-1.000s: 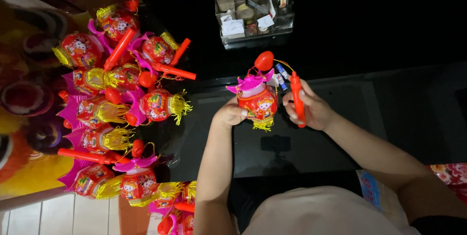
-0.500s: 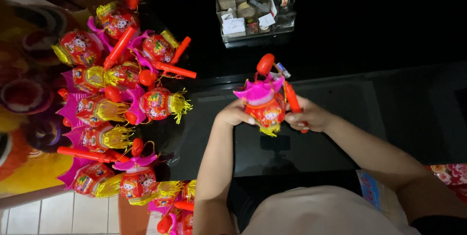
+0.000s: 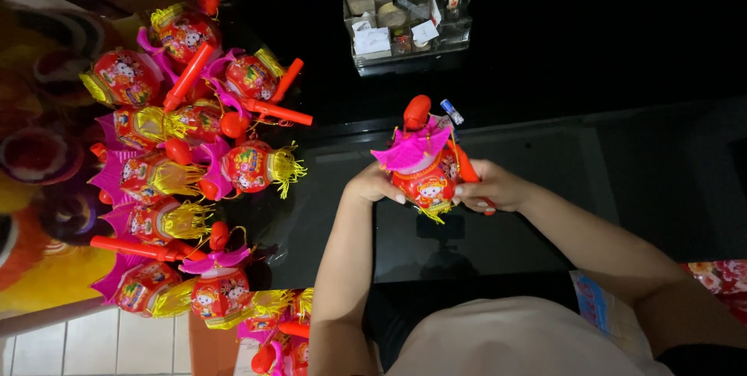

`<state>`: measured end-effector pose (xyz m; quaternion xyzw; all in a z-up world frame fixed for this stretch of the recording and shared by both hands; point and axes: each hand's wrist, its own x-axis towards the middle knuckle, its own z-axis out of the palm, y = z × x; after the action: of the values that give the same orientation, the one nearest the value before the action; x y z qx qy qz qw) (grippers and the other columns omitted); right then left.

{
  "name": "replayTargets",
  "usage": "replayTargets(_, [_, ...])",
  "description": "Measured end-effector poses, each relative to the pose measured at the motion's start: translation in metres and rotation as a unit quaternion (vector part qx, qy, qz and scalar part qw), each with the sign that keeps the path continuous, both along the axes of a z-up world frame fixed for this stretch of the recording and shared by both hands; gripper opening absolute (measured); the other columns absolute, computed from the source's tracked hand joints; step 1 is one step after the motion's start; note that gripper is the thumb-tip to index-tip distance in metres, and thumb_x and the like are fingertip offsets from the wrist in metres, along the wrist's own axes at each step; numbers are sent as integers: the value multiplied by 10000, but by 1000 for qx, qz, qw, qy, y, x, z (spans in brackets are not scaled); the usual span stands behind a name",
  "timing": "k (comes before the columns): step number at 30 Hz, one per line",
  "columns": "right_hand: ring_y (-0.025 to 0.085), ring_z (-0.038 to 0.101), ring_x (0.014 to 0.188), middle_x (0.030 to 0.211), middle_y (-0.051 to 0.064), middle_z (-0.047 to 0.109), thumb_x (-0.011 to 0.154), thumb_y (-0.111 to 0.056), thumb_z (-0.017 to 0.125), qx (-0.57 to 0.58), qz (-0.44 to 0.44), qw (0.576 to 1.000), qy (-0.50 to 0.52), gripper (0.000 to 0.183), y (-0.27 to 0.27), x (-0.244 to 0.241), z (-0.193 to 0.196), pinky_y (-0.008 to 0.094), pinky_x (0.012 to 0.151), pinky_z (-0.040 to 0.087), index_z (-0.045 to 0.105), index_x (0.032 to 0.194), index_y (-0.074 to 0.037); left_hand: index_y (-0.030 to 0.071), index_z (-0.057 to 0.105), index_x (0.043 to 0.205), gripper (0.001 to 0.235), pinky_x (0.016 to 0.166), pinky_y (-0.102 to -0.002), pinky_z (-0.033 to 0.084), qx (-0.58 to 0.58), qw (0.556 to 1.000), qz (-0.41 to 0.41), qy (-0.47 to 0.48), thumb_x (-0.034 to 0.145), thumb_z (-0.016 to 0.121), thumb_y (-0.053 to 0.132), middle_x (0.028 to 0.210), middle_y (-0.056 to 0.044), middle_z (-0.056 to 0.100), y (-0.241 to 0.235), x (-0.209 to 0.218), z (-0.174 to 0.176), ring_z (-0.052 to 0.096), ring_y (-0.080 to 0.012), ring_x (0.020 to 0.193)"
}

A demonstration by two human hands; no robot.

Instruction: Assembling small decorative lanterns by attaching red plastic handles to the lantern bodies.

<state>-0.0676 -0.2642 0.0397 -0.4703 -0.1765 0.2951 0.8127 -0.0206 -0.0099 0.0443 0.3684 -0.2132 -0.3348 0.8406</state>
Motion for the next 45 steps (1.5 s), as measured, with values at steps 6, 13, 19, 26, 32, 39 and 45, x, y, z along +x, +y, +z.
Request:
replayTargets(6, [96, 385, 224, 366, 63, 430, 938, -22, 649, -7, -58, 998, -11, 207, 5, -3, 12, 215, 252, 344, 622, 811, 139, -54, 665, 1236, 828, 919, -567, 541, 15, 1000, 17, -7, 453, 903, -180, 1097, -230, 719, 5, 2, -3, 684, -412, 1079])
replayTargets(13, [117, 403, 216, 363, 81, 439, 919, -7, 665, 0, -89, 996, -23, 196, 6, -2, 16, 221, 247, 356, 622, 789, 133, -64, 655, 1263, 835, 921, -585, 536, 13, 1000, 13, -1, 471, 891, -186, 1128, -251, 710, 4, 3, -7, 672, -427, 1095])
replayTargets(19, [124, 389, 266, 466, 148, 477, 888, 10, 646, 37, -130, 990, 36, 118, -2, 0, -9, 233, 236, 346, 569, 838, 85, -63, 642, 1279, 824, 936, -585, 530, 1, 1000, -5, -19, 499, 888, -160, 1136, -260, 707, 3, 5, -2, 673, -424, 1094])
replayTargets(26, [112, 472, 511, 764, 102, 558, 972, -232, 637, 218, -94, 968, 84, 213, -12, 10, 11, 170, 355, 374, 555, 937, -38, -83, 613, 1311, 861, 944, -597, 512, -30, 999, -11, 13, 490, 868, -129, 1158, -257, 699, 6, -1, 2, 660, -403, 1131])
replayTargets(32, [189, 468, 527, 783, 136, 509, 971, -373, 501, 225, -141, 952, 151, 397, -23, 16, -1, 265, 379, 391, 551, 1141, -19, -91, 587, 1337, 814, 915, -575, 545, -33, 999, -20, 29, 567, 850, -70, 1165, -266, 694, 6, 0, 0, 675, -398, 1104])
replayTargets(39, [211, 503, 567, 812, 137, 523, 1083, -325, 401, 170, -169, 964, 113, 450, -8, 10, 12, 277, 469, 421, 506, 1401, -26, -73, 576, 1357, 795, 911, -546, 561, -43, 999, -3, 25, 612, 849, -24, 1164, -242, 704, 5, 3, 3, 690, -355, 1094])
replayTargets(45, [146, 437, 400, 819, 161, 564, 1102, -401, 424, 147, -140, 978, 56, 547, -5, 8, 5, 216, 349, 390, 379, 1540, -77, -95, 548, 1379, 849, 904, -586, 550, -37, 999, -3, 34, 577, 825, -102, 1204, -281, 675, 6, 6, -10, 669, -416, 1112])
